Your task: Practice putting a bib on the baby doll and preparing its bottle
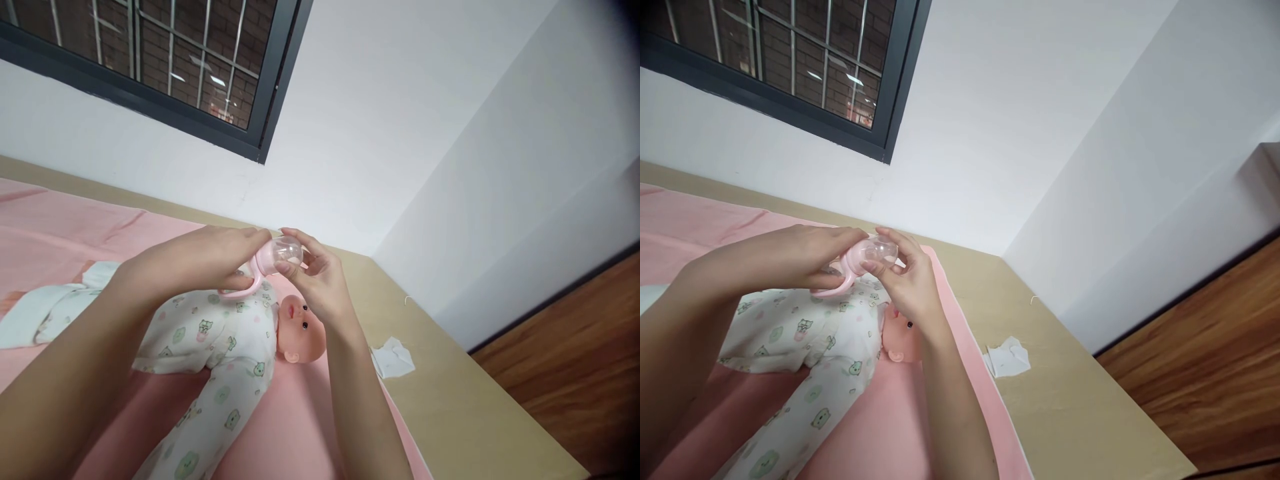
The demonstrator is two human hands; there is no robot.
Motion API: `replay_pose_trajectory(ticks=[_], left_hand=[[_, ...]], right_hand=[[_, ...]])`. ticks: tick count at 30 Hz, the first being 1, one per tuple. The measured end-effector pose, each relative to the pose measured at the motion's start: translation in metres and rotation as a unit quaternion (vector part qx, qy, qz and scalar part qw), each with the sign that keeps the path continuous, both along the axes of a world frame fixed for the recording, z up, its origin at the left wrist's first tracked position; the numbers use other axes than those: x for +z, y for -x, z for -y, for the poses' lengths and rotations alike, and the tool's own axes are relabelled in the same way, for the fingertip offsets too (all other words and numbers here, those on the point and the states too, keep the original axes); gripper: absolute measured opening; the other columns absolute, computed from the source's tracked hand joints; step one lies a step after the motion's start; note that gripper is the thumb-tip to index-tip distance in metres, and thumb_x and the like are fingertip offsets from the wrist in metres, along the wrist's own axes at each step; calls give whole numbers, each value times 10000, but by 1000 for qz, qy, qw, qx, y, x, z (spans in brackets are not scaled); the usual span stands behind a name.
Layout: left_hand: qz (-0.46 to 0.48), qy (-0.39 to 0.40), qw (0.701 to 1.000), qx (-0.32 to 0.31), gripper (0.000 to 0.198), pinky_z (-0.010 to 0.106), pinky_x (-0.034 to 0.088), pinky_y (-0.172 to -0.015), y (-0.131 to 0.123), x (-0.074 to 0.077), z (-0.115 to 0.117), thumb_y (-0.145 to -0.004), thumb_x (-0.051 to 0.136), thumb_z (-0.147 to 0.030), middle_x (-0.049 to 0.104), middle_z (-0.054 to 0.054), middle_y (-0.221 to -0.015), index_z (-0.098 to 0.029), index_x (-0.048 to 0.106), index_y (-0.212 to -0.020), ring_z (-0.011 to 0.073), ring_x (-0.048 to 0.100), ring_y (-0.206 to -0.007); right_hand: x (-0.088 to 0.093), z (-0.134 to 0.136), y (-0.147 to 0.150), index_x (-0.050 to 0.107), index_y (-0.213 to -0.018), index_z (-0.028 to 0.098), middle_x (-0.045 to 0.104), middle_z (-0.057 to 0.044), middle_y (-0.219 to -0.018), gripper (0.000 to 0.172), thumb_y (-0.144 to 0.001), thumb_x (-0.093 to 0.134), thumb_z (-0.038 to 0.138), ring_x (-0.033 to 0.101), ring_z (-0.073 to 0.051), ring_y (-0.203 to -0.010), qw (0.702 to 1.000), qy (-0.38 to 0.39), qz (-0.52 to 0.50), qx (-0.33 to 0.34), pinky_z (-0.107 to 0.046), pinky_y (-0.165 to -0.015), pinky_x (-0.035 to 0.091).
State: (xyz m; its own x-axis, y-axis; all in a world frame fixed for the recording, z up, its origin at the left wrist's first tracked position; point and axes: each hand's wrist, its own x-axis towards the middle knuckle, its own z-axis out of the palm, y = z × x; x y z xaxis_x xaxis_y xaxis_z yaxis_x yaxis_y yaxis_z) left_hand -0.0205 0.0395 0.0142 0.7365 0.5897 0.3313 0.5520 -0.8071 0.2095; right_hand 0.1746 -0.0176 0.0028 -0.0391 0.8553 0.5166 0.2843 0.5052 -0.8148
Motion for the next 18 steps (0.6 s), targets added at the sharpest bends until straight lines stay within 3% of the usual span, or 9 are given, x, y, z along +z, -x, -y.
replay_pose_trajectory(ticks=[9, 18], left_hand=[[-9, -4, 1000, -3, 172, 273, 320, -494, 0, 4, 3, -714, 543, -238, 579, 8, -725, -236, 431, -845, 182, 562, -584], [-14, 19, 1000, 14, 204, 275, 312, -461, -4, 8, 3, -681, 526, -225, 610, 8, -771, -239, 480, -880, 176, 555, -564]], right_hand=[[3, 4, -1, 657, -1140, 261, 659, -48, -1150, 515, -677, 795, 437, 606, -216, -1092, 999, 32, -19, 22, -362, -919, 527], [2, 0, -2, 634, -1144, 257, 646, -55, -1148, 522, -685, 781, 459, 617, -208, -1043, 999, 34, -16, 7, -354, -869, 534]])
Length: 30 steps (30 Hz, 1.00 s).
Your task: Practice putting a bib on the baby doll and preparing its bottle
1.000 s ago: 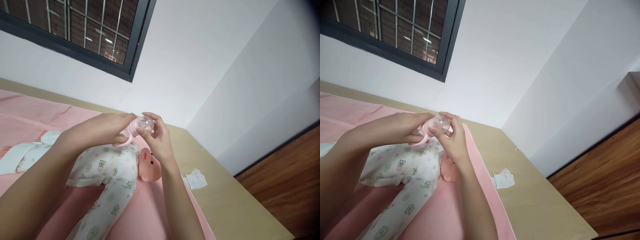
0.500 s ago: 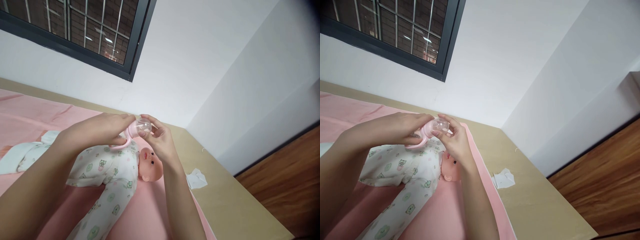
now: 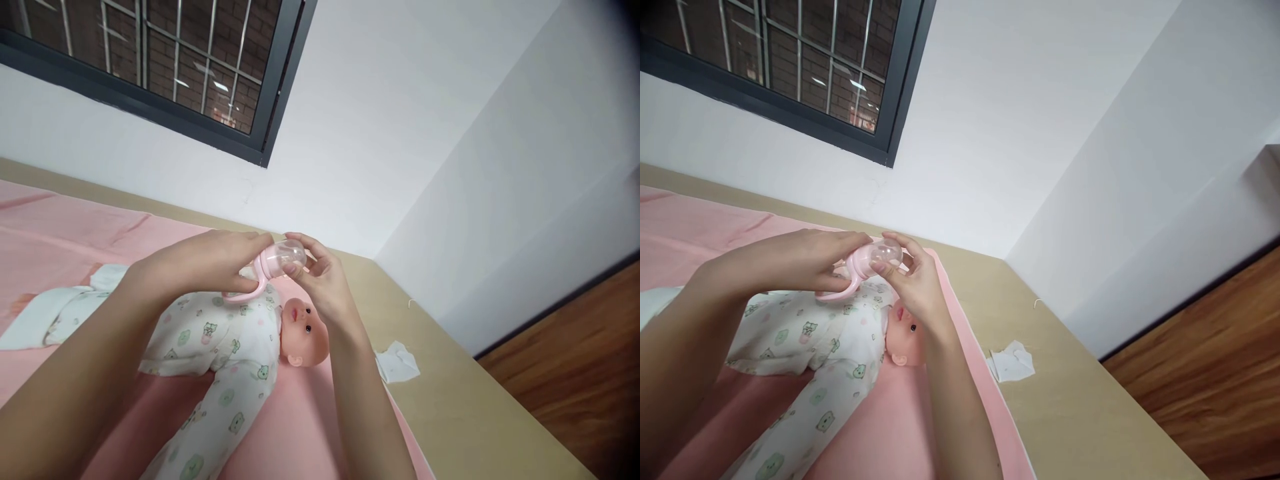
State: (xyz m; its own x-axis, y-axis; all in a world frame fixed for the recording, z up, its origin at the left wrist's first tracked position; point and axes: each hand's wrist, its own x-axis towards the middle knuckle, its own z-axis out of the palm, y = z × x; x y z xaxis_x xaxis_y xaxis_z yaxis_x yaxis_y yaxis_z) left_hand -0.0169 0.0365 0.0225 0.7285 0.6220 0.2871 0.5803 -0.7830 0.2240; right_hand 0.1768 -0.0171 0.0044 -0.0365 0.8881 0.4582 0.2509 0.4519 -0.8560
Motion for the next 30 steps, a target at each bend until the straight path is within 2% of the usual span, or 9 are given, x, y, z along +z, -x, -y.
replay_pose_trajectory(ticks=[12, 20, 22, 26, 30], left_hand=[[-6, 14, 1000, 6, 207, 282, 323, -461, 0, 0, -2, -682, 524, -231, 622, 12, -795, -241, 489, -885, 187, 574, -582], [-3, 4, 1000, -4, 173, 272, 349, -502, -1, 2, -1, -696, 516, -230, 641, 35, -845, -222, 481, -865, 190, 596, -651], [-8, 6, 1000, 7, 166, 269, 351, -513, 0, 3, -2, -713, 501, -237, 638, 36, -827, -215, 477, -875, 191, 593, -650], [-39, -8, 999, 33, 189, 269, 350, -535, 6, 7, -11, -691, 508, -206, 620, 40, -793, -204, 480, -878, 207, 588, -675], [3, -28, 995, 93, 310, 265, 384, -582, 19, 8, -27, -694, 513, -204, 609, 49, -838, -218, 524, -1004, 230, 600, -753]], right_hand=[[0, 1, 2, 632, -1155, 262, 626, -57, -1195, 527, -689, 774, 465, 606, -207, -1060, 1000, 1, -1, -11, -348, -866, 540], [-2, -1, 5, 638, -1110, 258, 624, -56, -1189, 463, -698, 772, 423, 615, -200, -1049, 1000, -14, -5, -23, -342, -846, 562], [-3, -2, 5, 633, -1116, 258, 616, -63, -1206, 472, -700, 768, 434, 613, -201, -1061, 998, -45, -9, -44, -346, -852, 565], [3, 0, -10, 596, -1196, 265, 596, -79, -1249, 544, -722, 735, 491, 586, -221, -1136, 981, -138, -14, -133, -392, -935, 534], [7, -8, -42, 586, -1216, 251, 600, -86, -1249, 564, -723, 731, 483, 581, -227, -1149, 971, -145, -22, -187, -418, -998, 482]])
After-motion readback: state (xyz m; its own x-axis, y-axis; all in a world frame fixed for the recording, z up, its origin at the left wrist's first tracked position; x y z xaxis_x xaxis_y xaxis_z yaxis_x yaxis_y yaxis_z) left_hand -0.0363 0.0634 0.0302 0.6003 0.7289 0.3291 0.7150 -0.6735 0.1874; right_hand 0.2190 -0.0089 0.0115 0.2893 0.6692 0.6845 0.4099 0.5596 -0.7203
